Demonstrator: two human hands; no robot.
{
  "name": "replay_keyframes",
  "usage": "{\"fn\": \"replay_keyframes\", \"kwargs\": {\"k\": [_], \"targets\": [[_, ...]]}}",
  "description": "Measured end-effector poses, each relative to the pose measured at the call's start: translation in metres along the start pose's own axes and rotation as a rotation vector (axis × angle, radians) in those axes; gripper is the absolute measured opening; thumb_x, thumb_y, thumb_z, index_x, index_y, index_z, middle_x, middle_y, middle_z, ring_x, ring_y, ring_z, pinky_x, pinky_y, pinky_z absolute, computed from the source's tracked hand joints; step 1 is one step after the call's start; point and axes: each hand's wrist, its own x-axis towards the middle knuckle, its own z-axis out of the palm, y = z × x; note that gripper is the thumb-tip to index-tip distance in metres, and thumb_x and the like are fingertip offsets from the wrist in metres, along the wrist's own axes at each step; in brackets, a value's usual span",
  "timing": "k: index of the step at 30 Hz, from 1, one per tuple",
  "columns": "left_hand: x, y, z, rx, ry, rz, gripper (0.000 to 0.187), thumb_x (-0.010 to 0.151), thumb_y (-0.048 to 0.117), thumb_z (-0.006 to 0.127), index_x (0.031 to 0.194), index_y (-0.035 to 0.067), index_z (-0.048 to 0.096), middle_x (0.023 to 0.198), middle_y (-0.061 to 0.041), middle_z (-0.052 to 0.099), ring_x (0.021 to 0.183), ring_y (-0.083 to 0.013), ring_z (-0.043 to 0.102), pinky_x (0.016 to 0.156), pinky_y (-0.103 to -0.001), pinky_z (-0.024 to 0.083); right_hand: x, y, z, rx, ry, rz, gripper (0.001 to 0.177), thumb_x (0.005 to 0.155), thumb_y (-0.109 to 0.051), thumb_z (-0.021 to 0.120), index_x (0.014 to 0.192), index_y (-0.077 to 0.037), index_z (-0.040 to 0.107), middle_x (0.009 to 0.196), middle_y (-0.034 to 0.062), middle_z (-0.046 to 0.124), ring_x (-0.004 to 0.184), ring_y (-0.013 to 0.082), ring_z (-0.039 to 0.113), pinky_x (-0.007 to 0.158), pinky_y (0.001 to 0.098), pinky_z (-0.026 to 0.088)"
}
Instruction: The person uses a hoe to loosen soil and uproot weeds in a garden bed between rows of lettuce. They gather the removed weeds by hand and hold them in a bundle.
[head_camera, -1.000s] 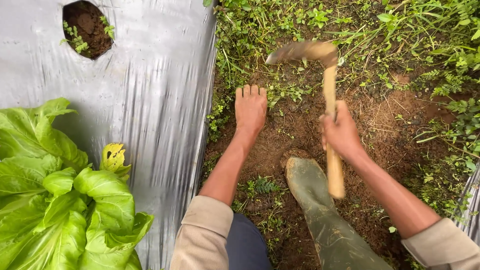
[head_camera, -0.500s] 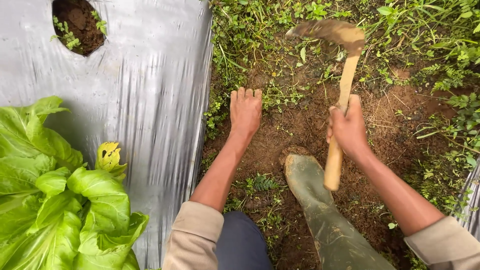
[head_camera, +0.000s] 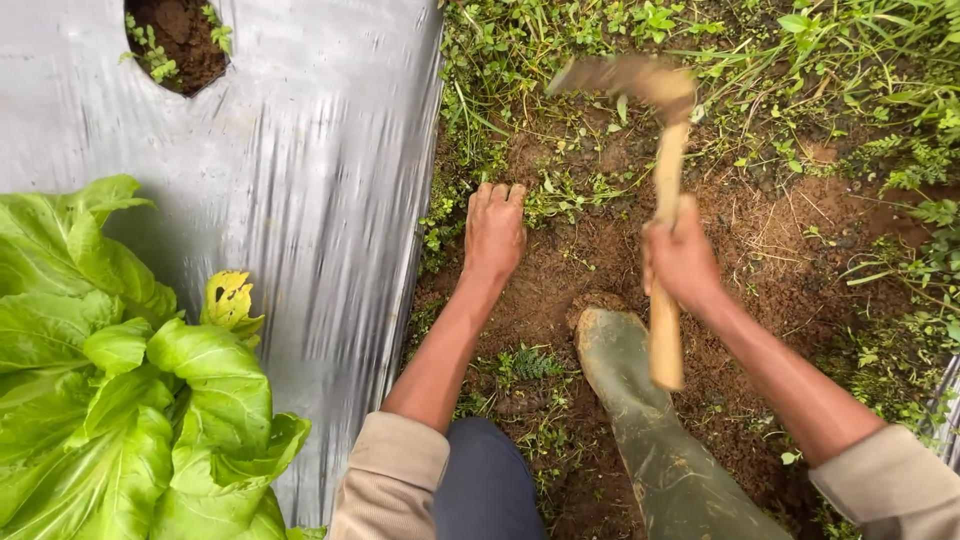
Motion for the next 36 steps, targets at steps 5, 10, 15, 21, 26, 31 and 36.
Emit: {"fn": "replay_keyframes", "kwargs": {"k": [5, 10, 15, 21, 26, 31, 36], "targets": [[-0.017, -0.018, 0.038, -0.039, -0.003, -0.007, 0.047, 0.072, -0.005, 0.079, 0.117, 0.0, 0.068, 0.099, -0.018, 0.069, 0.104, -0.033, 0.063, 0.091, -0.043, 0.051, -0.013, 0.037, -0.013, -0.328, -0.28, 0.085, 0.022, 0.102, 0.0, 0.043, 0.124, 0.005, 0.045, 0.068, 0.0129, 0.059, 0.046, 0.0206, 0.058, 0.039, 0.0321, 0.054], [-0.029, 0.002, -0.005, -0.088, -0.082, -0.07, 0.051, 0.073, -0.005, 0.081, 0.121, 0.001, 0.068, 0.104, -0.016, 0.07, 0.109, -0.0289, 0.061, 0.095, -0.041, 0.05, -0.002, 0.001, -0.006, -0.137, -0.068, -0.037, 0.02, 0.107, 0.001, 0.04, 0.126, 0.009, 0.042, 0.077, 0.015, 0.055, 0.053, 0.0192, 0.054, 0.041, 0.0294, 0.051], [-0.03, 0.004, -0.009, -0.133, -0.076, -0.07, 0.051, 0.071, -0.005, 0.085, 0.118, 0.002, 0.067, 0.108, -0.016, 0.069, 0.114, -0.0309, 0.062, 0.099, -0.042, 0.051, -0.003, -0.007, 0.014, -0.223, -0.227, 0.034, 0.022, 0.104, 0.002, 0.039, 0.125, 0.007, 0.042, 0.076, 0.013, 0.055, 0.051, 0.0199, 0.054, 0.038, 0.0302, 0.05], [-0.045, 0.001, 0.015, -0.197, -0.153, -0.106, 0.052, 0.071, -0.001, 0.086, 0.119, 0.004, 0.068, 0.106, -0.013, 0.069, 0.11, -0.0291, 0.064, 0.097, -0.042, 0.052, -0.006, 0.03, -0.006, -0.368, -0.263, 0.053, 0.023, 0.101, 0.005, 0.046, 0.124, 0.004, 0.049, 0.083, 0.0212, 0.061, 0.053, 0.0228, 0.059, 0.042, 0.0323, 0.054], [-0.041, 0.029, -0.054, -0.26, -0.155, -0.216, 0.06, 0.08, 0.019, 0.085, 0.132, 0.004, 0.061, 0.124, -0.023, 0.065, 0.116, -0.0377, 0.064, 0.1, -0.051, 0.052, 0.002, -0.013, -0.002, -0.055, -0.035, -0.113, 0.024, 0.103, 0.007, 0.04, 0.127, 0.006, 0.041, 0.077, 0.0108, 0.053, 0.051, 0.0161, 0.051, 0.038, 0.0271, 0.048], [-0.021, 0.038, -0.086, -0.357, 0.067, -0.277, 0.051, 0.098, 0.024, 0.069, 0.138, -0.004, 0.053, 0.13, -0.031, 0.057, 0.108, -0.0416, 0.067, 0.085, -0.049, 0.06, 0.012, -0.009, 0.017, 0.059, -0.039, -0.153, 0.02, 0.102, 0.006, 0.041, 0.122, 0.0, 0.041, 0.073, 0.005, 0.052, 0.05, 0.0138, 0.051, 0.036, 0.0257, 0.048], [0.017, 0.037, -0.075, 0.531, -0.13, -0.094, 0.059, 0.087, 0.015, 0.08, 0.14, 0.005, 0.059, 0.135, -0.012, 0.063, 0.057, -0.0054, 0.057, 0.043, -0.022, 0.045, 0.006, 0.005, 0.008, 0.004, 0.001, -0.142, 0.021, 0.104, 0.005, 0.042, 0.125, 0.002, 0.041, 0.071, 0.0043, 0.051, 0.048, 0.0138, 0.049, 0.037, 0.0262, 0.047]]}}
